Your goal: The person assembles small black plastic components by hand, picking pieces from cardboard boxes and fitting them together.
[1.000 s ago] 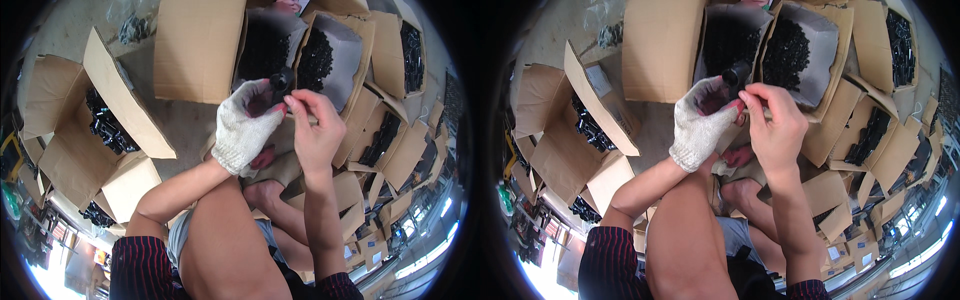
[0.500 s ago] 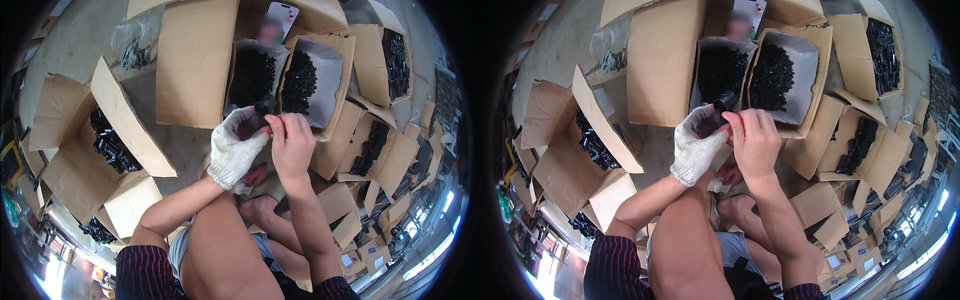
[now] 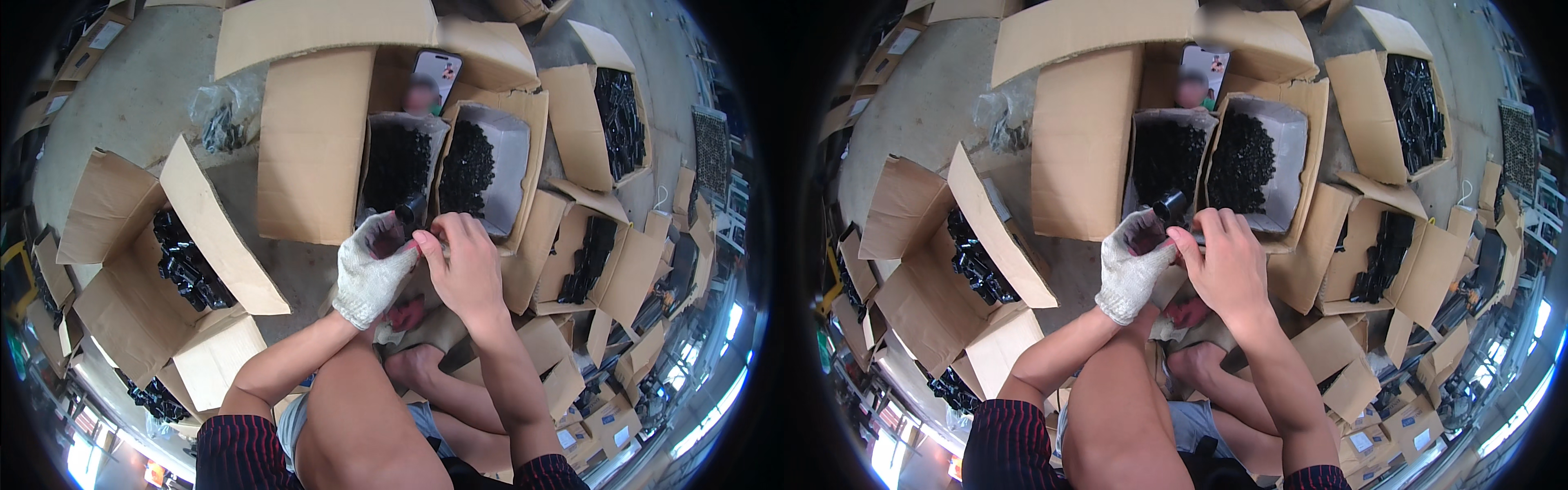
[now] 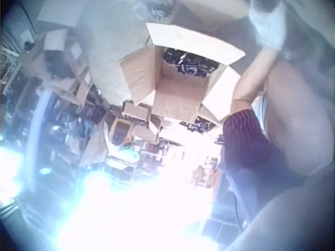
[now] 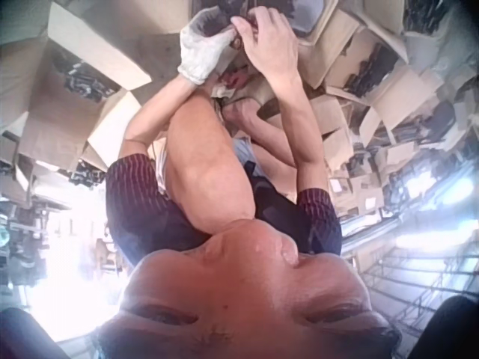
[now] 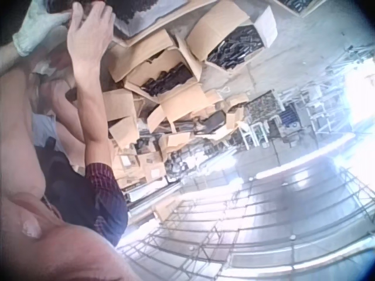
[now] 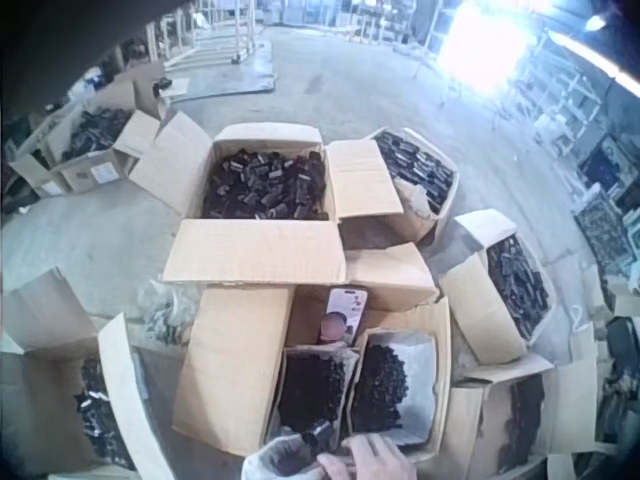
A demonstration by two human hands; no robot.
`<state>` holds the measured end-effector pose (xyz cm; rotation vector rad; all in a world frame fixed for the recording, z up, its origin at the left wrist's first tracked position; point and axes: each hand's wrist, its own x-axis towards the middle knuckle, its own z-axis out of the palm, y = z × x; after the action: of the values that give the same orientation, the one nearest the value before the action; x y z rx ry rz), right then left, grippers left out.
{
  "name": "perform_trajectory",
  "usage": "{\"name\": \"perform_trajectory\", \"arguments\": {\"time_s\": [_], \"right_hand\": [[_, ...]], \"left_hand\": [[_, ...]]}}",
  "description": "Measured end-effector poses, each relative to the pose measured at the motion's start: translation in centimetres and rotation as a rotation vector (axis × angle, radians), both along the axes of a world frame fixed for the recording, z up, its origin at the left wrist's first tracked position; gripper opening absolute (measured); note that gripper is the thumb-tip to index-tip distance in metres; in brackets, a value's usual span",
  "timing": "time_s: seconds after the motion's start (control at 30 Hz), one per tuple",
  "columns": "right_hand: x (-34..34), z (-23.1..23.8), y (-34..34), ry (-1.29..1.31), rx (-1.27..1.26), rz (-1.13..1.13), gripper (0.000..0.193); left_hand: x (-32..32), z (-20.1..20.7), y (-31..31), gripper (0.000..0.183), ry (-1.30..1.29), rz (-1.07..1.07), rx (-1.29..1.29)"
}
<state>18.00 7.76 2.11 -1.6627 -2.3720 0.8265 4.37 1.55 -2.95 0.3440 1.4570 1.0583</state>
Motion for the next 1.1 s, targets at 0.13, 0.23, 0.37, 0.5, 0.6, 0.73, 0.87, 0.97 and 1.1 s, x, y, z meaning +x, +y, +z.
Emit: {"name": "perform_trajectory", "arguments": {"time_s": [0.13,0.23,0.37,0.5,0.6,0.73,0.87,0.97,1.1], "right_hand": [[0.1,-0.2,0.0,0.087,0.023,0.031,0.021],[0.1,-0.6,-0.1,-0.050,-0.009,0.107,0.020],[-0.2,-0.4,-0.6,0.122,0.031,0.011,0.025],[0.2,-0.9,-0.5,0.025,-0.053,0.048,0.023],[0.1,-0.3,-0.5,0.059,0.021,-0.006,0.023],[-0.6,-0.8,-0.6,0.185,0.119,-0.051,0.030],[0.5,-1.0,-0.9,0.030,0.089,0.003,0.031],[0.5,-1.0,-1.0,0.154,0.117,-0.097,0.032],[1.2,-1.5,-1.2,0.103,0.042,-0.057,0.034]], "left_hand": [[0.0,0.2,0.1,0.049,0.065,-0.058,0.005],[0.0,0.1,-0.1,0.049,0.061,-0.031,0.031],[-0.1,-0.3,-0.1,0.045,-0.017,-0.012,0.007],[-0.3,0.9,0.2,0.049,-0.017,-0.025,-0.009],[0.2,-0.4,-0.3,0.047,-0.010,0.011,0.027],[0.0,-1.3,-0.7,0.044,0.096,-0.012,0.116],[0.4,-1.3,-0.7,0.037,-0.054,0.061,0.044],[0.2,-1.4,-0.4,0.034,-0.015,-0.031,0.061],[0.5,-1.0,-0.6,0.032,-0.016,-0.007,0.072]]}}
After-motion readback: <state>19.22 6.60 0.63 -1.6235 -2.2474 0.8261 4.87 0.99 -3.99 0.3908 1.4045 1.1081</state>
